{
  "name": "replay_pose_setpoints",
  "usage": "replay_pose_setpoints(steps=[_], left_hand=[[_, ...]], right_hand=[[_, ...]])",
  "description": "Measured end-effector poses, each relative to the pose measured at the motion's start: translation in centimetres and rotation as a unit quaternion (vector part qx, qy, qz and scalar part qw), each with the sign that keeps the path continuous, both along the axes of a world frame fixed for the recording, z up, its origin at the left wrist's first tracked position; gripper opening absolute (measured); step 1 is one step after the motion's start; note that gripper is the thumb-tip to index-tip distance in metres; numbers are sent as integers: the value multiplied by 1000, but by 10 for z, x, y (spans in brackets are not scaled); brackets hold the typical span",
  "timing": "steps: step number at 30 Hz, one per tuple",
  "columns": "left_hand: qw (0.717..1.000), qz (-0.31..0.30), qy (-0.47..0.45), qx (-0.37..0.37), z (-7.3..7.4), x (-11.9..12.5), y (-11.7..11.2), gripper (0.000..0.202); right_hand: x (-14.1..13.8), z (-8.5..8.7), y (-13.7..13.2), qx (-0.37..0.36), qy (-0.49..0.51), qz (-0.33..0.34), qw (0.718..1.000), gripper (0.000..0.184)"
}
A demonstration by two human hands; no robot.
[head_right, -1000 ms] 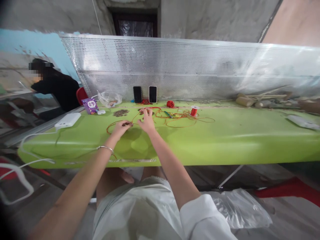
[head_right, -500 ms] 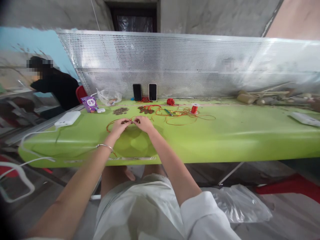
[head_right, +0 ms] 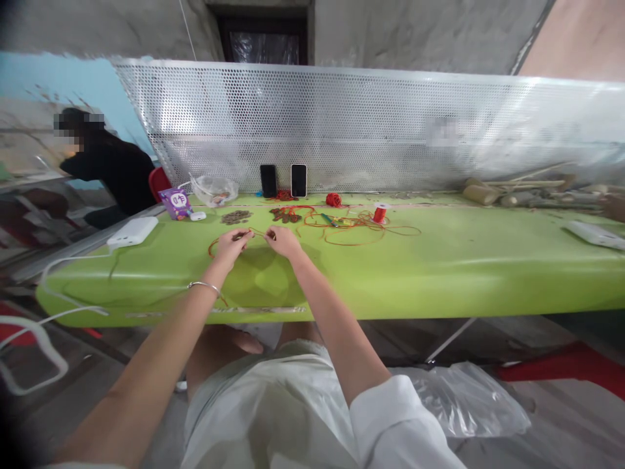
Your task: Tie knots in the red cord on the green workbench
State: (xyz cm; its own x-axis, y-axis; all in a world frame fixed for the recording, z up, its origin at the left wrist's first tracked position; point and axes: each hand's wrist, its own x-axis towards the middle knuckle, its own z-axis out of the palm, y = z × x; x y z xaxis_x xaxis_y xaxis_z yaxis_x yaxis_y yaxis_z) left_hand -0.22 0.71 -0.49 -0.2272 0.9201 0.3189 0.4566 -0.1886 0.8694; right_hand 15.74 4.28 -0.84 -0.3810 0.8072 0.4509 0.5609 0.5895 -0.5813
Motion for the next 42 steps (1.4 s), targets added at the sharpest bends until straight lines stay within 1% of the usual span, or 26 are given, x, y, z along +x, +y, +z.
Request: replay_pose_setpoints(steps=[4, 7, 8, 12, 14, 16, 19, 22, 24, 26, 28, 34, 42], left_hand=[[1000, 0, 10, 4, -1, -1, 1, 20], [999, -23, 32, 10, -1, 0, 0, 18], [998, -35, 43, 11, -1, 0, -1, 17], [993, -83, 81, 12, 0, 4, -1, 16], [990, -101, 94, 12, 0, 5, -1, 17], [988, -114, 101, 13, 1, 6, 0, 17], [987, -123, 100, 14, 1, 5, 0, 18], [989, -120, 88, 15, 0, 4, 0, 23], [990, -116, 79, 15, 0, 4, -1, 29], [991, -114, 72, 15, 0, 3, -2, 36], [991, -112, 70, 16, 0, 3, -2, 38], [990, -110, 87, 4, 0, 2, -1, 27], [992, -102, 74, 0, 5, 5, -6, 22]], right_hand=[[1, -1, 1, -7, 4, -11, 1000, 9], [1, -1, 1, -11, 14, -17, 1000, 9], [2, -1, 1, -11, 19, -18, 1000, 12], [2, 0, 0, -7, 35, 3, 999, 38], [2, 0, -1, -5, 33, 27, 999, 43], [1, 0, -2, -2, 30, 49, 998, 40], [-1, -1, -1, 1, 28, 66, 997, 28], [-2, 0, -1, 1, 28, 61, 998, 17], [-2, 1, -2, 2, 26, 52, 998, 14], [-2, 3, -3, 3, 22, 45, 999, 13], [-2, 4, -4, 4, 17, 42, 999, 12], [-3, 5, -5, 9, 11, 35, 999, 10], [-2, 5, -7, 1, 25, 25, 999, 10]])
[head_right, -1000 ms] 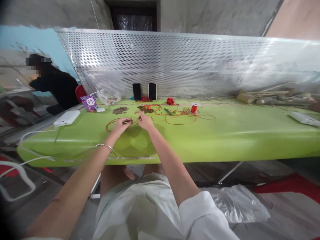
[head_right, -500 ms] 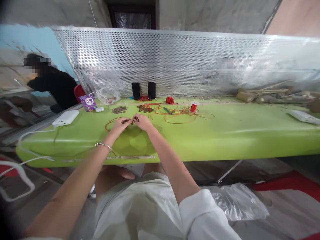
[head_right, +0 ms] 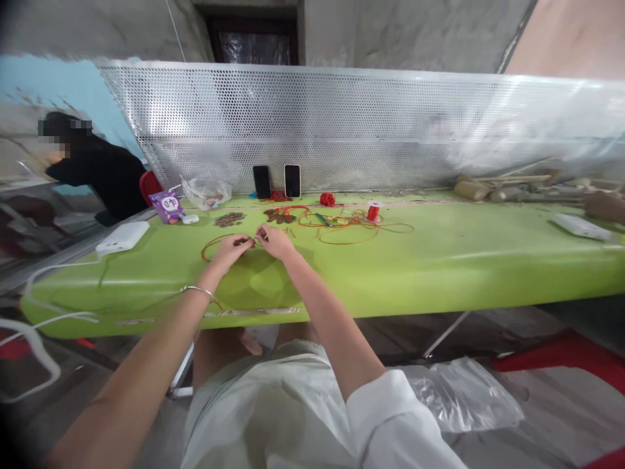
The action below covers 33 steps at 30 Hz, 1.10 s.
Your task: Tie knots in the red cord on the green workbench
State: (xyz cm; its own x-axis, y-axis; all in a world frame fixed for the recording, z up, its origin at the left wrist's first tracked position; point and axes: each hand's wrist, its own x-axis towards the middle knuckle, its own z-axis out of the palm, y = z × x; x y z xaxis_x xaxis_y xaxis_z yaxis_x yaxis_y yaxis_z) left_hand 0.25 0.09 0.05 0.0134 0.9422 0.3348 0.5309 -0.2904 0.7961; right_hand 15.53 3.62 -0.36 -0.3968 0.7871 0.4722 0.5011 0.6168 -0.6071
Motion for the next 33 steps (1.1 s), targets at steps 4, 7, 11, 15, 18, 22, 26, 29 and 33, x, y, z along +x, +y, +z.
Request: replay_pose_setpoints(steps=[4, 7, 11, 15, 18, 22, 26, 29, 33], left_hand=[[999, 13, -30, 6, 0, -1, -1, 21], [998, 14, -53, 8, -2, -3, -1, 23], [997, 11, -79, 7, -3, -5, 0, 25], [996, 11, -89, -4, -2, -4, -1, 28], [996, 10, -90, -9, -1, -3, -3, 28], [996, 12, -86, -7, 0, -4, -4, 28], [996, 26, -86, -6, -1, -6, -3, 28], [995, 38, -89, -5, -1, -6, -2, 28], [995, 36, -91, -10, 0, -5, -5, 28]], right_hand=[[-1, 0, 0, -14, 1, -11, 1000, 15], [-2, 1, -2, -22, -13, 11, 1000, 8], [-3, 3, -5, -31, -36, 41, 998, 19], [-2, 4, -6, -24, -39, 37, 998, 19], [-2, 4, -5, -20, -35, 36, 999, 18], [-3, 5, -3, -23, -26, 40, 999, 18], [-4, 6, -1, -34, -21, 46, 998, 18], [-5, 7, -2, -40, -15, 43, 998, 18], [-5, 7, -4, -49, -4, 28, 998, 16]])
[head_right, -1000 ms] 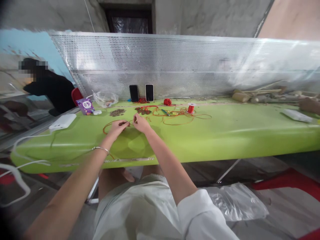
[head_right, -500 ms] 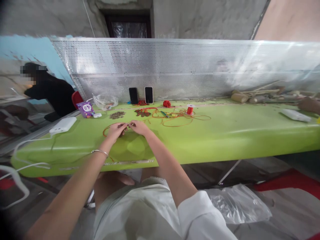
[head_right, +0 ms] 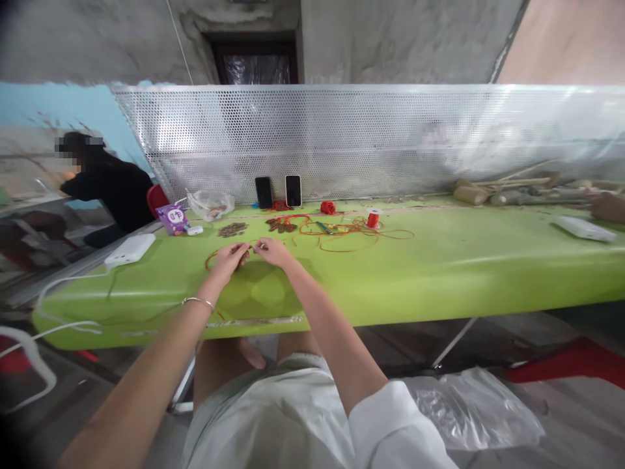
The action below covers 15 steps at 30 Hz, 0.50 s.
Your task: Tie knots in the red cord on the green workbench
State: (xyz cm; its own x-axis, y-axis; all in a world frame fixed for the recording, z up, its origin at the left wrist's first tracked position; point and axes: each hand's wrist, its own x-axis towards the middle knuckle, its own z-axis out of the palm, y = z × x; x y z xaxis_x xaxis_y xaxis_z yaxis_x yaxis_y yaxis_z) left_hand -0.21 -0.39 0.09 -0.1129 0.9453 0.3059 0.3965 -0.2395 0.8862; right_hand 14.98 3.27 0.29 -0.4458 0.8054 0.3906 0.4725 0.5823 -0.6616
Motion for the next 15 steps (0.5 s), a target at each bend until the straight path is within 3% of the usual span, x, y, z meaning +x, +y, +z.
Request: replay_pose_setpoints(steps=[9, 15], left_hand=[[1000, -30, -3, -2, 3, -1, -2, 26], [999, -50, 1, 1, 4, -2, -4, 28]], right_hand=[[0, 0, 5, -52, 32, 3, 998, 30], [-2, 1, 3, -67, 46, 29, 996, 22]])
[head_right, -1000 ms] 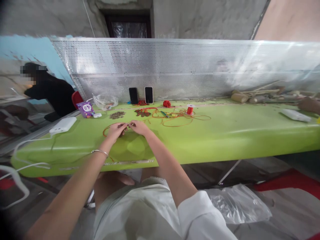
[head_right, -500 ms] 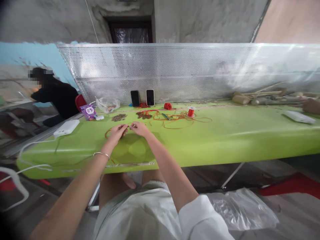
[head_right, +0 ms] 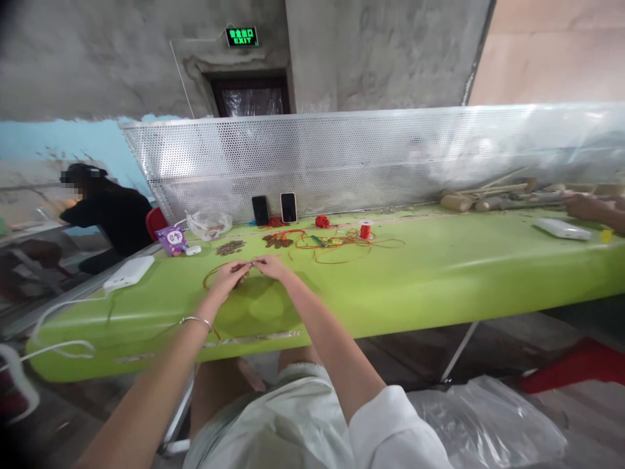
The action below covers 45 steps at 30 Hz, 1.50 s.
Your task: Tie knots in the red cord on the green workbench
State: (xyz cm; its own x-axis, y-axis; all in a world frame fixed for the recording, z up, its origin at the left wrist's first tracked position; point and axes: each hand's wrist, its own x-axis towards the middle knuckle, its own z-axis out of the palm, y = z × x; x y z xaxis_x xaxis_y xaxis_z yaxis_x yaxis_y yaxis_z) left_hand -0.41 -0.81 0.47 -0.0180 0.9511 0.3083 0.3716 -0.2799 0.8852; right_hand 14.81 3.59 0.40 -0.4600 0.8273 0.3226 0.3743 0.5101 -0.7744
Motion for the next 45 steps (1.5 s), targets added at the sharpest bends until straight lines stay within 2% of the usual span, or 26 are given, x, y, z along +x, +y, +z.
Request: replay_pose_setpoints(steps=[8, 13, 19, 22, 27, 32, 36, 39, 45], left_hand=[[1000, 6, -12, -7, 1, 1, -1, 28], [999, 25, -23, -13, 2, 0, 0, 31], [999, 26, -15, -15, 6, 0, 0, 32], [999, 34, -12, -15, 6, -1, 0, 34], [999, 48, 10, -10, 6, -1, -1, 33], [998, 43, 49, 4, 8, 1, -5, 32], [996, 44, 78, 7, 12, 2, -7, 32], [994, 46, 94, 7, 14, 3, -7, 29], [992, 55, 111, 4, 13, 3, -5, 22]], right_hand=[[-1, 2, 2, -37, 25, 4, 999, 16], [-1, 2, 1, -65, 46, 2, 997, 20], [-4, 5, 2, -68, 59, 9, 996, 13], [-6, 4, 4, -74, 59, 0, 996, 15], [-7, 0, 7, -94, 59, -1, 994, 17], [-2, -4, 13, -118, 81, 29, 989, 19], [3, -9, 21, -162, 110, 71, 978, 26], [5, -10, 26, -203, 135, 97, 965, 22], [13, 0, 26, -298, 170, 142, 929, 18]])
